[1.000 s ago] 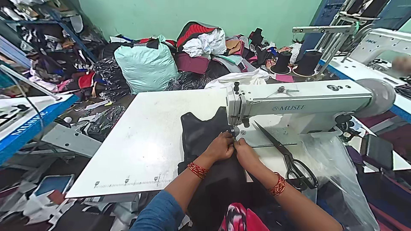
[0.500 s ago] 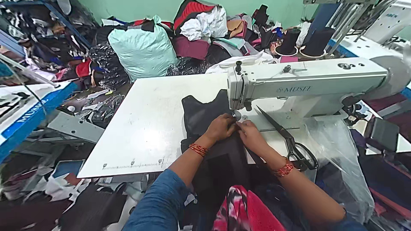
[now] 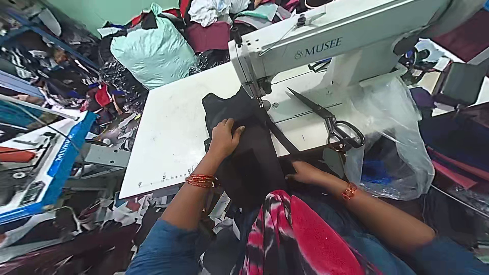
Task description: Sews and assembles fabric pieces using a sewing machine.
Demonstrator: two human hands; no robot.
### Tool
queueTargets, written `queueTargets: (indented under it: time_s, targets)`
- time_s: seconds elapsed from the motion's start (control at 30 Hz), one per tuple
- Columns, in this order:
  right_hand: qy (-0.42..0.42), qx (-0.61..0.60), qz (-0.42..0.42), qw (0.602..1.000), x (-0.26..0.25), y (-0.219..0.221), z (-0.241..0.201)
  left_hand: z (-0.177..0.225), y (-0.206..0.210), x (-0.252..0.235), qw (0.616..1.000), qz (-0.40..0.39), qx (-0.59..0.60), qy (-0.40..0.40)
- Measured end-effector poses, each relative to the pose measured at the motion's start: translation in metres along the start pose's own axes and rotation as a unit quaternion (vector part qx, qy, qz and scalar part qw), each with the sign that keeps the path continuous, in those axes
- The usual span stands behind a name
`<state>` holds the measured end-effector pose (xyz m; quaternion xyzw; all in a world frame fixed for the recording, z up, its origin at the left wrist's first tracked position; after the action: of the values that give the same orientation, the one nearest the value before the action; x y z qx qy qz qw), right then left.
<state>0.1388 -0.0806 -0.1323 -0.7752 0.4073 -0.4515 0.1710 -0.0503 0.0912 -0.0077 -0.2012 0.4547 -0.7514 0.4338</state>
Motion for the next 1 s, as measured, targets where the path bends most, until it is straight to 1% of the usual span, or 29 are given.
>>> queueTargets:
  time_s: [0.03, 0.1, 0.17, 0.27, 0.3, 0.33, 0.37, 0.43, 0.47, 0.53, 0.6, 0.67, 0.73, 0.77, 0.8, 0.83, 0.87, 0.9, 0.97, 1.0]
  targets:
    - [0.006, 0.012, -0.026, 1.0, -0.007, 0.002, -0.004, 0.0, 0.0, -0.001, 1.0, 0.001, -0.003, 0.0]
    - [-0.014, -0.001, -0.064, 0.998, -0.017, 0.009, -0.015, 0.009, -0.003, 0.002, 1.0, 0.008, -0.004, -0.015]
    - [-0.039, -0.031, -0.061, 0.997, -0.022, 0.014, -0.026, 0.015, -0.006, 0.004, 0.999, 0.016, -0.013, -0.028]
    - [-0.021, -0.073, -0.04, 0.996, -0.026, 0.014, -0.029, 0.011, -0.009, -0.003, 0.999, 0.016, -0.025, -0.027]
    - [-0.032, -0.083, -0.032, 0.996, -0.027, 0.014, -0.03, 0.007, -0.013, -0.008, 0.999, 0.017, -0.029, -0.021]
    - [-0.066, -0.103, -0.012, 0.992, -0.027, 0.014, -0.033, 0.005, -0.018, -0.011, 0.999, 0.02, -0.033, -0.018]
    - [-0.126, -0.141, 0.025, 0.982, -0.024, 0.016, -0.037, 0.007, -0.026, -0.012, 0.999, 0.028, -0.035, -0.014]
    - [-0.242, -0.219, 0.075, 0.942, -0.007, 0.02, -0.046, 0.009, -0.044, -0.009, 0.999, 0.04, -0.033, -0.008]
    - [-0.269, -0.247, 0.079, 0.928, 0.006, 0.022, -0.051, 0.004, -0.049, -0.008, 0.998, 0.048, -0.037, 0.004]
    - [-0.276, -0.268, 0.083, 0.919, 0.033, 0.018, -0.059, -0.008, -0.051, -0.009, 0.999, 0.035, -0.038, -0.003]
    - [-0.257, -0.255, 0.083, 0.928, 0.053, 0.013, -0.062, -0.019, -0.04, -0.012, 0.997, -0.016, -0.053, -0.051]
    - [-0.227, -0.245, 0.082, 0.939, 0.063, 0.013, -0.059, -0.027, -0.027, -0.018, 0.988, -0.075, -0.078, -0.113]
    - [-0.202, -0.253, 0.084, 0.942, 0.068, 0.015, -0.054, -0.019, -0.023, -0.02, 0.98, -0.1, -0.108, -0.131]
    - [-0.191, -0.252, 0.081, 0.945, 0.07, 0.015, -0.052, -0.002, -0.026, -0.021, 0.981, -0.101, -0.117, -0.117]
    - [-0.179, -0.246, 0.077, 0.95, 0.074, 0.014, -0.051, 0.021, -0.029, -0.021, 0.985, -0.1, -0.115, -0.085]
    - [-0.167, -0.237, 0.076, 0.954, 0.078, 0.013, -0.051, 0.045, -0.03, -0.023, 0.988, -0.102, -0.108, -0.031]
    - [-0.158, -0.229, 0.079, 0.957, 0.081, 0.011, -0.051, 0.074, -0.028, -0.023, 0.989, -0.109, -0.091, 0.045]
    - [-0.152, -0.226, 0.085, 0.958, 0.085, 0.008, -0.05, 0.105, -0.022, -0.018, 0.981, -0.13, -0.074, 0.128]
    - [-0.151, -0.23, 0.103, 0.956, 0.09, 0.004, -0.05, 0.163, 0.002, 0.002, 0.939, -0.206, -0.048, 0.271]
    - [-0.153, -0.234, 0.111, 0.954, 0.093, 0.003, -0.05, 0.184, 0.018, 0.015, 0.914, -0.26, -0.038, 0.31]
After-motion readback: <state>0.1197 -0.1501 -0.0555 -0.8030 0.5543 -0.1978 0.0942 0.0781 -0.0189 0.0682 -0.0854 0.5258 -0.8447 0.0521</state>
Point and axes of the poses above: each hand's wrist, its own x-axis away from the middle knuckle, its own y-axis out of the palm, z = x × y, the point moved 7 cm from there along -x, towards the middle knuckle, and after that the axes turned 12 degrees about x, right-handed, at the moved point
